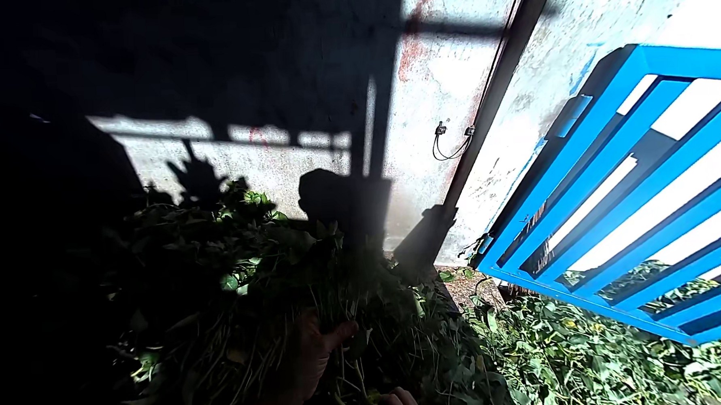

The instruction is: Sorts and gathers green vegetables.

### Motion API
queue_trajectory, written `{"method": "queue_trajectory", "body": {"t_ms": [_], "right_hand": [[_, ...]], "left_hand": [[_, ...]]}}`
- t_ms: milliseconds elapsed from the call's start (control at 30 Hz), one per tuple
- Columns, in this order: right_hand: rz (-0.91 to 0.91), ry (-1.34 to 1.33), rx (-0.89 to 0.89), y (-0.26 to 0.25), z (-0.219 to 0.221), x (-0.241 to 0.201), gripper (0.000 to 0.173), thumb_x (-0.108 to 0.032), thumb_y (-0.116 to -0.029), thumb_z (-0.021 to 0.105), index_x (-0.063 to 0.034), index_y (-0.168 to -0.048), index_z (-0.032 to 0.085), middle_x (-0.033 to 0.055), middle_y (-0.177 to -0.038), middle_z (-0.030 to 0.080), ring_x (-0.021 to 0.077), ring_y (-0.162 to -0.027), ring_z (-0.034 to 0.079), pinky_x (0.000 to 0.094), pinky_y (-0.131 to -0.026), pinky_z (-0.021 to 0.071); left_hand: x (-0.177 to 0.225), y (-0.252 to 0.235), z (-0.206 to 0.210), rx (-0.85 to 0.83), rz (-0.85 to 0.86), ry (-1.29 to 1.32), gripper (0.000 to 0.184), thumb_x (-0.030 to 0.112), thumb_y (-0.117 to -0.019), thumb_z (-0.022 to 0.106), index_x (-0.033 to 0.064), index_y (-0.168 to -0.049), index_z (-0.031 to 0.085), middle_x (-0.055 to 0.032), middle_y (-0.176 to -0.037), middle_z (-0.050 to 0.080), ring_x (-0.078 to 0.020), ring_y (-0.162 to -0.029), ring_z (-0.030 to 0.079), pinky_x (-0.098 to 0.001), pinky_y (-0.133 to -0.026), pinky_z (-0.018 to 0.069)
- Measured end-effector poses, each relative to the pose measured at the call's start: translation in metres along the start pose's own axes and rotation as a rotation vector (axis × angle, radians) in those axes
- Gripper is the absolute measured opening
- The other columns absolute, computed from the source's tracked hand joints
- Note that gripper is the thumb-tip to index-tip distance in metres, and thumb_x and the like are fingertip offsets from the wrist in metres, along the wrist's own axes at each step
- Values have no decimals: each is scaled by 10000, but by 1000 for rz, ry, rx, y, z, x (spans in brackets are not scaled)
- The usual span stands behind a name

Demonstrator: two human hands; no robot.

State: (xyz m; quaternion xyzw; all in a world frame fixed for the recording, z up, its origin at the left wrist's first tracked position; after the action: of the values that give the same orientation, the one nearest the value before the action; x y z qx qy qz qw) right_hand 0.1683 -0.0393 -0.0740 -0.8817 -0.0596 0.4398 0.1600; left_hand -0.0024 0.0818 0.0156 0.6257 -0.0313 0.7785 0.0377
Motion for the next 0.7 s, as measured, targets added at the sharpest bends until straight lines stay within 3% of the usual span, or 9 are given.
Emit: {"method": "queue_trajectory", "body": {"t_ms": [100, 167, 233, 333, 400, 467, 533, 633, 700], "right_hand": [[181, -275, -130, -15, 2, 1, 586, -400, -891, 781, 35, -1255, 635, 175, -1130, 666, 247, -1034, 673, 416, -885, 591], [272, -504, -198, -33, -2, -11, 639, -407, -932, 722, 50, -1352, 571, 151, -1177, 674, 186, -1039, 686, 372, -893, 597], [335, -730, -211, -52, -5, -23, 506, -327, -979, 666, 46, -1312, 587, 100, -1085, 713, 127, -943, 689, 322, -843, 587], [528, -1058, -47, -68, -1, -31, 249, -133, -1004, 627, 43, -1180, 643, 114, -942, 702, 145, -788, 664, 320, -722, 576], [601, -1256, 70, -73, 2, -31, 164, -77, -1038, 537, 35, -1134, 609, 137, -949, 696, 177, -823, 682, 342, -754, 590], [613, -1442, 121, -73, 5, -30, 212, -127, -1097, 392, 11, -1183, 529, 167, -1018, 710, 231, -932, 711, 395, -871, 592], [620, -1575, 171, -70, 8, -27, 229, -170, -1115, 328, -29, -1171, 500, 142, -931, 697, 237, -882, 714, 414, -874, 595], [565, -1635, 160, -61, 10, -19, 179, -164, -1103, 361, -95, -1059, 521, -2, -669, 519, 110, -608, 555, 301, -670, 537], [509, -1523, 79, -59, 6, -19, 170, -169, -1097, 396, -86, -1054, 538, -36, -625, 451, 58, -537, 457, 231, -560, 450]], "left_hand": [[1, 0, 1, -39, -4, -5, 187, -18, -834, 789, -26, -995, 694, -121, -899, 732, -200, -814, 721, -327, -767, 624], [2, 3, 4, -73, -23, -12, 170, -31, -850, 767, -22, -1004, 694, -105, -906, 735, -185, -827, 723, -321, -782, 625], [2, 4, 6, -98, -41, -24, 182, -32, -852, 767, -19, -1021, 698, -96, -917, 741, -175, -842, 726, -317, -799, 623], [1, 3, 5, -99, -44, -24, 189, -32, -848, 772, -23, -1022, 699, -103, -919, 743, -175, -843, 727, -313, -802, 622], [-2, 1, 2, -79, -41, -11, 195, -35, -854, 765, -28, -1034, 689, -110, -932, 743, -179, -854, 728, -315, -812, 620], [-4, -2, -1, -56, -41, 27, 203, -53, -865, 743, -38, -1056, 676, -118, -948, 740, -187, -872, 728, -322, -826, 620], [-5, -4, -3, -36, -54, 59, 194, -59, -881, 724, -44, -1064, 661, -128, -948, 736, -197, -864, 727, -330, -816, 620], [-3, -6, -7, 17, -53, 81, 176, -58, -892, 701, -52, -1062, 656, -147, -927, 730, -210, -825, 724, -337, -760, 622], [-3, -6, -8, -4, -35, 44, 193, -53, -883, 715, -53, -1066, 655, -144, -937, 732, -213, -846, 725, -344, -792, 622]]}}
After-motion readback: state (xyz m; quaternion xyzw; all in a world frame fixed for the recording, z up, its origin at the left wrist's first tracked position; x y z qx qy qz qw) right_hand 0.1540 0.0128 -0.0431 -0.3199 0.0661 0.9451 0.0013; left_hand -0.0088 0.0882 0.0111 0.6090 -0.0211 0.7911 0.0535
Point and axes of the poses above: each hand's wrist, its own y-axis away from the middle knuckle, its own z-axis out of the palm, x = y × z, the point moved 4 cm from there along -y, towards the middle knuckle
